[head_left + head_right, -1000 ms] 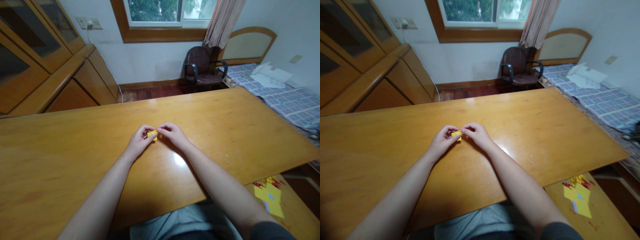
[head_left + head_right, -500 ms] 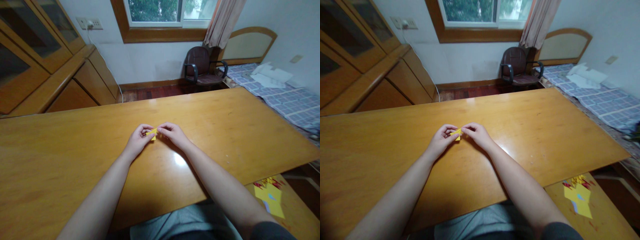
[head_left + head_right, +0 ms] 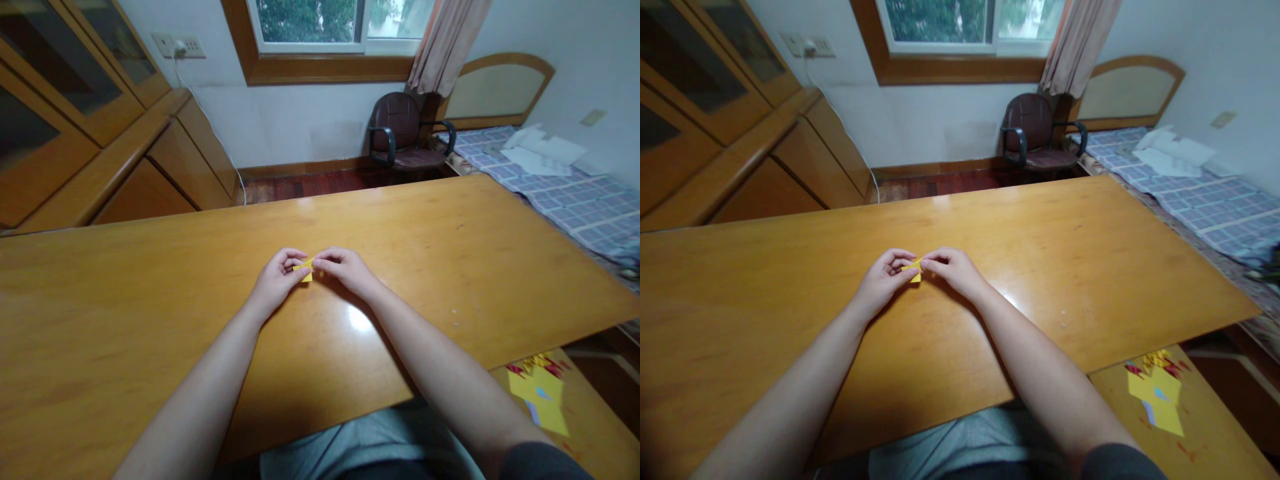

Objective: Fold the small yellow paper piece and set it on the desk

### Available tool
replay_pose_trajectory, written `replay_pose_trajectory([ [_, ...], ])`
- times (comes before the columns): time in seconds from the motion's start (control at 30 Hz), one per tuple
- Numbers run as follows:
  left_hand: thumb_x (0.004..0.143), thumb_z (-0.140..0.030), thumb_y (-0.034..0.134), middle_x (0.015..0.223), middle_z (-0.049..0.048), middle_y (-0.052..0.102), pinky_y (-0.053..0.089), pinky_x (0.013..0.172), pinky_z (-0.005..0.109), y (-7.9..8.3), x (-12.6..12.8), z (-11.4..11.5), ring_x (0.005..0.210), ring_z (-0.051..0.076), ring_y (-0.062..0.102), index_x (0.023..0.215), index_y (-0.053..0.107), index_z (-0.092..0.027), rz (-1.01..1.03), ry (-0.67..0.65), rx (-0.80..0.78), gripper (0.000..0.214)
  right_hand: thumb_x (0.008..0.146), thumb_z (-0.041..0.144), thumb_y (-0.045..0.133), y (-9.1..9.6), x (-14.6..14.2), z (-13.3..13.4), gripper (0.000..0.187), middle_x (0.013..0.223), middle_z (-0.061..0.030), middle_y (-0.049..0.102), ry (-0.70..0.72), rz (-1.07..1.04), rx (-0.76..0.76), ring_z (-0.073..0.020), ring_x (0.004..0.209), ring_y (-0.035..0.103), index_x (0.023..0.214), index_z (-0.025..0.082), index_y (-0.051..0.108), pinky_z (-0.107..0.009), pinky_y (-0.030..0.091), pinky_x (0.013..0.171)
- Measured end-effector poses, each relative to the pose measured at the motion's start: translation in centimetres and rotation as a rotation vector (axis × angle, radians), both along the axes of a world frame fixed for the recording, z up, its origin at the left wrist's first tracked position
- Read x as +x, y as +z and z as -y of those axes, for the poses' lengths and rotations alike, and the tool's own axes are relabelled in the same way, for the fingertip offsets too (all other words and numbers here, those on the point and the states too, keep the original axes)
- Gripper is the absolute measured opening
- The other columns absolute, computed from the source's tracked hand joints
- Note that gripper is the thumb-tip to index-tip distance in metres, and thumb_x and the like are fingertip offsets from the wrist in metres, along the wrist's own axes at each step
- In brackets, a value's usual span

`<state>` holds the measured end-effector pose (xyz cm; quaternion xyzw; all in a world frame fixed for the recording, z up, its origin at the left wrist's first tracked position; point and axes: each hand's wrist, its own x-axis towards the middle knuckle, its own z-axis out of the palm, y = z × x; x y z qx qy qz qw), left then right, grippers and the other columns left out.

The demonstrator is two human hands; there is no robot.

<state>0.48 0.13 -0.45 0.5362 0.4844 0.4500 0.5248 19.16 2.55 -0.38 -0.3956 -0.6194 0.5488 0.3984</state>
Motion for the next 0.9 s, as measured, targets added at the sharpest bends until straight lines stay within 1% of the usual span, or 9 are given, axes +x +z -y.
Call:
replay_pose_trajectory([
  [0.43, 0.072, -0.036, 0.078, 0.077, -0.0016, 0.067, 0.053, 0.067, 0.027, -0.29, -0.21, -0.04, 0.069, 0.013, 0.064, 0.096, 0.058, -0.018, 0.016, -0.033, -0.016, 0.036, 0.079, 0.036, 0.069, -0.01, 0.12, -0.12, 0.021, 0.084, -0.0038, 0.071, 0.015, 0.006, 0.014, -0.0149, 0.078, 0.060, 0.086, 0.016, 0.075, -0.028, 0.045, 0.077],
  [0.67, 0.072, -0.038, 0.078, 0.077, -0.0016, 0.067, 0.053, 0.067, 0.028, -0.42, -0.25, -0.06, 0.068, 0.013, 0.064, 0.096, 0.058, -0.018, 0.011, -0.038, -0.017, 0.037, 0.078, 0.037, 0.069, 0.19, 0.12, 0.00, 0.022, 0.081, -0.0036, 0.071, 0.011, -0.007, -0.013, -0.0151, 0.076, 0.060, 0.083, 0.016, 0.074, -0.028, 0.046, 0.075],
  [0.9, 0.071, -0.037, 0.078, 0.076, -0.0023, 0.066, 0.053, 0.067, 0.027, -0.22, -0.16, -0.01, 0.069, 0.013, 0.063, 0.096, 0.058, -0.019, 0.005, -0.038, -0.009, 0.036, 0.076, 0.034, 0.070, 0.42, 0.00, 0.13, 0.018, 0.077, -0.0032, 0.070, -0.009, -0.017, -0.026, -0.0149, 0.074, 0.060, 0.078, 0.016, 0.074, -0.028, 0.045, 0.074],
])
